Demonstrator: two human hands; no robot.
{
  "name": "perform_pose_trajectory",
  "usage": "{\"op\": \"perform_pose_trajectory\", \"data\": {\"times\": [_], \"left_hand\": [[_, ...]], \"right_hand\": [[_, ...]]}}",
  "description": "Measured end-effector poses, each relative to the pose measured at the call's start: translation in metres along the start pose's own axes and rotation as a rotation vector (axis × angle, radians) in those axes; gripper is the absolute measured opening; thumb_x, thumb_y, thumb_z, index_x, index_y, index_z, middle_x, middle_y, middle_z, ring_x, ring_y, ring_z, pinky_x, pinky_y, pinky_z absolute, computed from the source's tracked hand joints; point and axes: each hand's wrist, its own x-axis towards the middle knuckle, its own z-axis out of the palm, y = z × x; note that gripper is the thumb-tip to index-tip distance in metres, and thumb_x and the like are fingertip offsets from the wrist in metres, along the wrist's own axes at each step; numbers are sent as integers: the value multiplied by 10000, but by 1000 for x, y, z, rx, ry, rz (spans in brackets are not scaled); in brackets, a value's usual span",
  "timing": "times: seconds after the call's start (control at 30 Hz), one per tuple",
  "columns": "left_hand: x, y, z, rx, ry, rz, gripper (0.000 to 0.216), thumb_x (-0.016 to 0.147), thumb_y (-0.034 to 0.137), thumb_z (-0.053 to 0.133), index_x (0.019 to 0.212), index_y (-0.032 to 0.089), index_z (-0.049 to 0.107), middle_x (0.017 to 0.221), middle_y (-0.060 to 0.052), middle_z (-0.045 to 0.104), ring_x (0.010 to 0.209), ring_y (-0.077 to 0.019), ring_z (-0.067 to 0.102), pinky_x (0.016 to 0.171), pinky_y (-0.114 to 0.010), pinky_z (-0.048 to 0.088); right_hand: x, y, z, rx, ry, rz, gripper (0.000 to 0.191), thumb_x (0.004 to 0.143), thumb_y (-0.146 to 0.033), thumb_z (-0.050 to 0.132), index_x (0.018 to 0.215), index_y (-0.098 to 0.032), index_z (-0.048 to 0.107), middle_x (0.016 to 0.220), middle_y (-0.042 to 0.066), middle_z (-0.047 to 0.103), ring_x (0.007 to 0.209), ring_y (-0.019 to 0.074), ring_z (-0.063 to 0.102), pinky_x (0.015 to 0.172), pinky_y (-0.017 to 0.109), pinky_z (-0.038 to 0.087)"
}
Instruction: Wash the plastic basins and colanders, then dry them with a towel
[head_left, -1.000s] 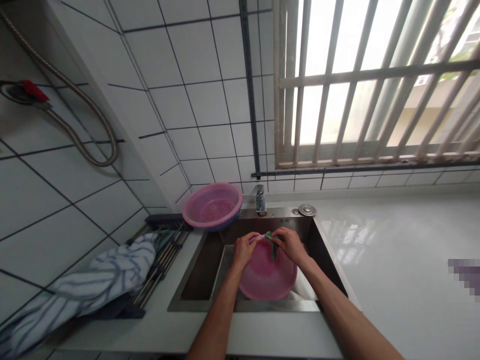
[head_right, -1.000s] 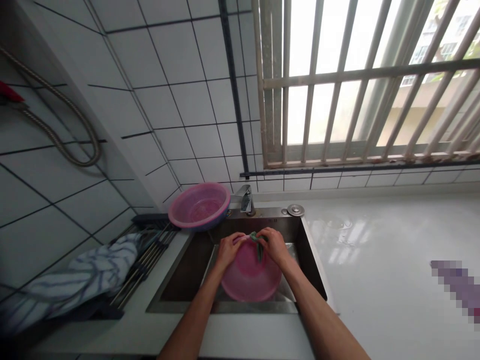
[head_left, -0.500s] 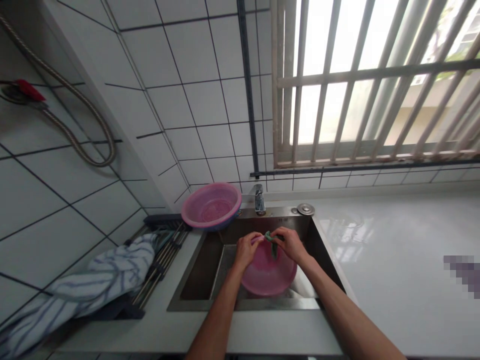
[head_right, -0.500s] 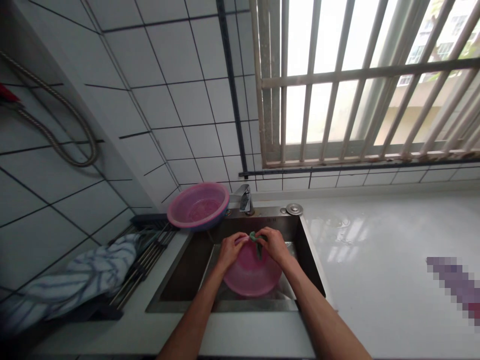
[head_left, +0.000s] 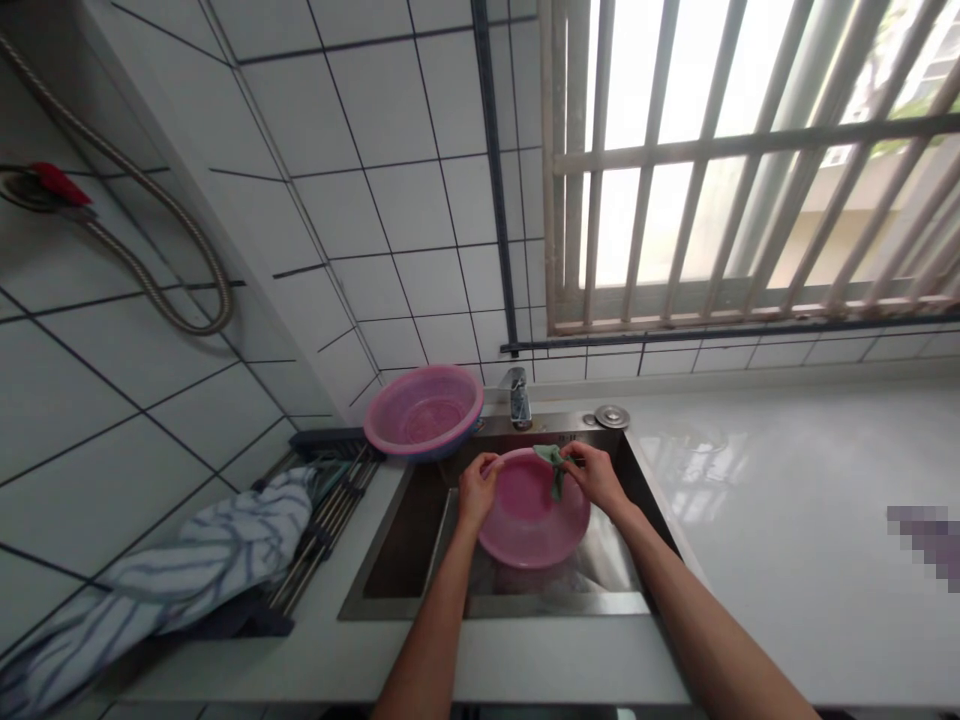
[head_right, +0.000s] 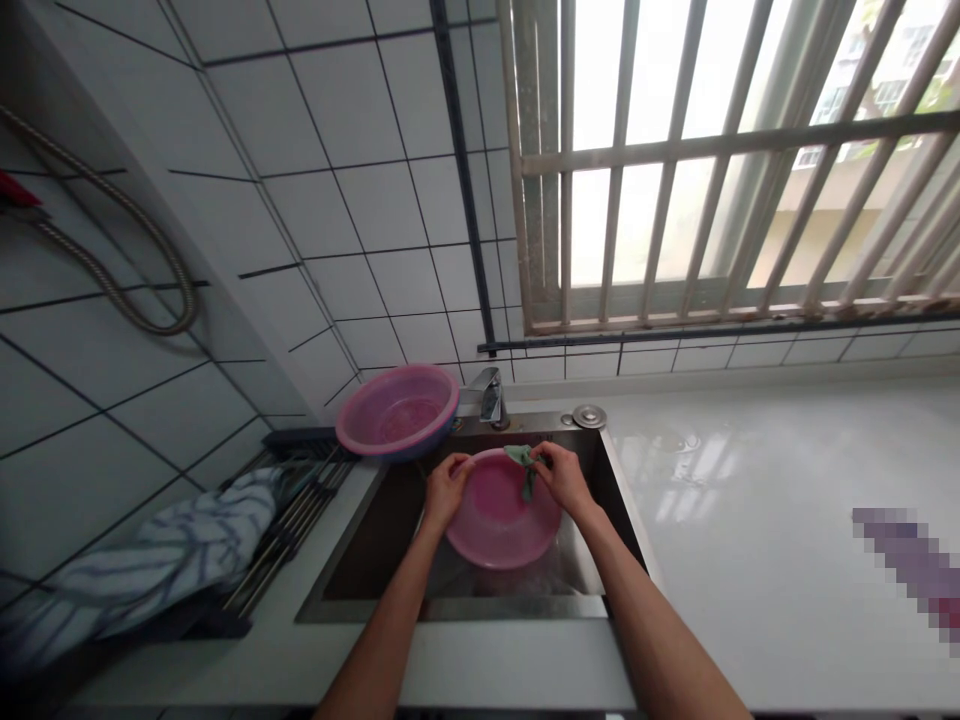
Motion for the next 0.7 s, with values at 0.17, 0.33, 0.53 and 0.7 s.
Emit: {"op": "perform_pose_trajectory", "data": {"times": [0.17,0.33,0.53,0.7], "left_hand": [[-7,12,1,55,-169,83,237,885,422,671,967,212,745,994,-62,795,940,-231,737,895,-323,538],[-14,18,10,38,-254,83,208,915,396,651,864,213,737,885,-42,789,869,-212,736,841,-293,542],[-16,19,16,38,-294,150,135,892,296,666,899,207,767,919,-44,803,891,-213,749,856,-299,551],[-11,21,1,65,-201,132,193,918,372,673,918,215,785,942,-48,812,904,-221,751,866,-302,545]], "right_hand": [[-6,-18,7,-36,-73,-29,121,868,-261,622,903,-211,728,835,27,750,725,194,655,700,281,480],[-8,-31,7,-64,-109,-73,122,867,-185,623,895,-210,739,915,38,767,810,201,685,767,288,485],[-8,-43,16,-106,-214,-169,111,872,-169,691,909,-224,780,943,43,760,883,206,705,824,288,493],[-6,-28,7,-98,-155,-58,70,867,-213,716,882,-215,785,848,14,780,741,182,679,710,259,468]]}}
